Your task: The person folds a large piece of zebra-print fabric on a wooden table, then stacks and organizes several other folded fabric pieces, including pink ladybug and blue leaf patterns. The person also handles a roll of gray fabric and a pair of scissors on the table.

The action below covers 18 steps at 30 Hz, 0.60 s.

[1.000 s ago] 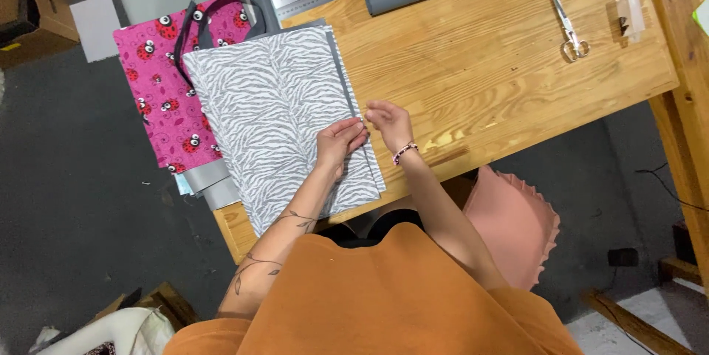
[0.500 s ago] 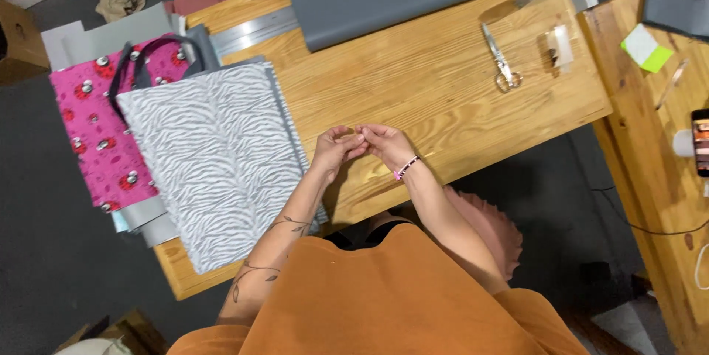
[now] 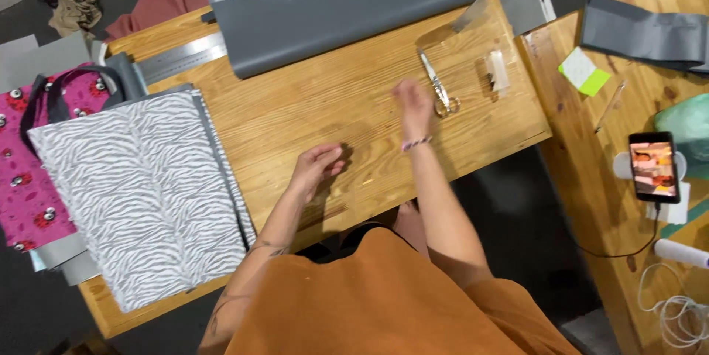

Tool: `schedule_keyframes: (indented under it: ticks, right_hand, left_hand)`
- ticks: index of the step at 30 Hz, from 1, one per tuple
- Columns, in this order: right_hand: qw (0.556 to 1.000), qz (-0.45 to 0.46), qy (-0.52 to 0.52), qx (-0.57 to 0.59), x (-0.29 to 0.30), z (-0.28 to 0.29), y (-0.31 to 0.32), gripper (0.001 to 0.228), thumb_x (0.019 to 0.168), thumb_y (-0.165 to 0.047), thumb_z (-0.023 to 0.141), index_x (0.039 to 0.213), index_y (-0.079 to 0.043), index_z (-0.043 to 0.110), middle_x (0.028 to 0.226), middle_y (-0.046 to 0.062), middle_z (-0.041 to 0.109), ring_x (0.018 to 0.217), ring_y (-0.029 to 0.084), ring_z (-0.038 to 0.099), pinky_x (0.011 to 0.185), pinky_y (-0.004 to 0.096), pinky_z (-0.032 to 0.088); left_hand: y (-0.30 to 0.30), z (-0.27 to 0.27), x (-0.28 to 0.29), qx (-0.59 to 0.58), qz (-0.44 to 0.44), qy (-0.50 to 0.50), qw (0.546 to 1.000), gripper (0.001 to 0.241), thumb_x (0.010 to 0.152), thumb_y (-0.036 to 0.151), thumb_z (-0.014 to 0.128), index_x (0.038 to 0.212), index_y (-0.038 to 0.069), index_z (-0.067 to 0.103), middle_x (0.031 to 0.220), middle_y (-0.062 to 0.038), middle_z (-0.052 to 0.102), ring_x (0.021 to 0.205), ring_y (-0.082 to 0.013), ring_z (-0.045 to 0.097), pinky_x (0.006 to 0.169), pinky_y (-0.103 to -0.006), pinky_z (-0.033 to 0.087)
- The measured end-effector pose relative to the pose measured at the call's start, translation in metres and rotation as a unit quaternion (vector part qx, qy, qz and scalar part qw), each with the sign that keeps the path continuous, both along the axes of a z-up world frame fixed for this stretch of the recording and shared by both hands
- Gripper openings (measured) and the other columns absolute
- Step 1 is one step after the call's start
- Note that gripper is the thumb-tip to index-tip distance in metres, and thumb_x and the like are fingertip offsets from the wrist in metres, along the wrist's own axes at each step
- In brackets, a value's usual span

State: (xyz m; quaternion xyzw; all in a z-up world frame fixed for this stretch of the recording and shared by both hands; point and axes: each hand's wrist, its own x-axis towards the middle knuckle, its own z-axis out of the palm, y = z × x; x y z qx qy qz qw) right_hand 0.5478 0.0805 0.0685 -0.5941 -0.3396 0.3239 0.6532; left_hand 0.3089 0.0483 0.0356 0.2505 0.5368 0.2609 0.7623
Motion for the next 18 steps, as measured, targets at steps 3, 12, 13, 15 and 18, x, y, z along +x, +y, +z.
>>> schedule_keyframes:
  ticks: [3, 12, 13, 15, 18]
  right_hand:
    - [0.991, -0.132, -0.002, -0.037, 0.103, -0.047, 0.061, 0.009, 0.101, -0.029, 0.065, 0.096, -0.021, 0.066, 0.088, -0.008, 0.071, 0.09, 0.005, 0.063, 0.083, 0.028, 0.045]
    - [0.977, -0.201, 0.02, 0.072, 0.253, -0.105, 0.16, 0.017, 0.094, -0.025, 0.068, 0.099, -0.009, 0.071, 0.097, 0.003, 0.073, 0.09, 0.009, 0.063, 0.084, 0.023, 0.051]
    - [0.975, -0.206, 0.02, 0.076, 0.246, -0.092, 0.161, 0.017, 0.094, -0.025, 0.068, 0.099, -0.009, 0.071, 0.097, 0.003, 0.073, 0.09, 0.009, 0.063, 0.084, 0.023, 0.051]
    - [0.982, -0.186, 0.007, 0.017, 0.229, -0.068, 0.153, 0.01, 0.096, -0.026, 0.065, 0.089, -0.019, 0.068, 0.105, -0.002, 0.073, 0.102, 0.012, 0.064, 0.095, 0.028, 0.046]
    - [0.989, -0.148, -0.003, -0.014, 0.229, -0.072, 0.151, 0.021, 0.097, -0.031, 0.062, 0.103, -0.013, 0.072, 0.108, 0.0, 0.071, 0.103, 0.014, 0.062, 0.094, 0.029, 0.047]
  left_hand:
    - [-0.008, -0.024, -0.01, -0.01, 0.051, 0.031, 0.998, 0.042, 0.086, 0.019, 0.082, 0.121, 0.0, 0.068, 0.106, -0.018, 0.071, 0.086, -0.0239, 0.074, 0.079, -0.0333, 0.065]
    - [-0.021, 0.011, -0.033, -0.058, 0.153, 0.118, 0.979, 0.024, 0.094, 0.017, 0.071, 0.112, 0.001, 0.07, 0.081, -0.015, 0.068, 0.067, -0.0214, 0.061, 0.074, -0.0337, 0.053]
    - [-0.016, 0.013, -0.028, -0.055, 0.148, 0.117, 0.98, 0.024, 0.094, 0.017, 0.071, 0.112, 0.001, 0.07, 0.081, -0.015, 0.068, 0.067, -0.0214, 0.061, 0.074, -0.0337, 0.053]
    - [-0.013, 0.019, -0.023, -0.084, 0.16, 0.129, 0.975, 0.02, 0.094, 0.011, 0.07, 0.111, 0.0, 0.071, 0.092, -0.015, 0.072, 0.078, -0.0232, 0.067, 0.077, -0.0334, 0.057]
    - [-0.006, 0.004, -0.018, -0.071, 0.147, 0.126, 0.979, 0.018, 0.095, 0.008, 0.068, 0.111, -0.001, 0.071, 0.095, -0.018, 0.073, 0.079, -0.0236, 0.067, 0.075, -0.032, 0.056]
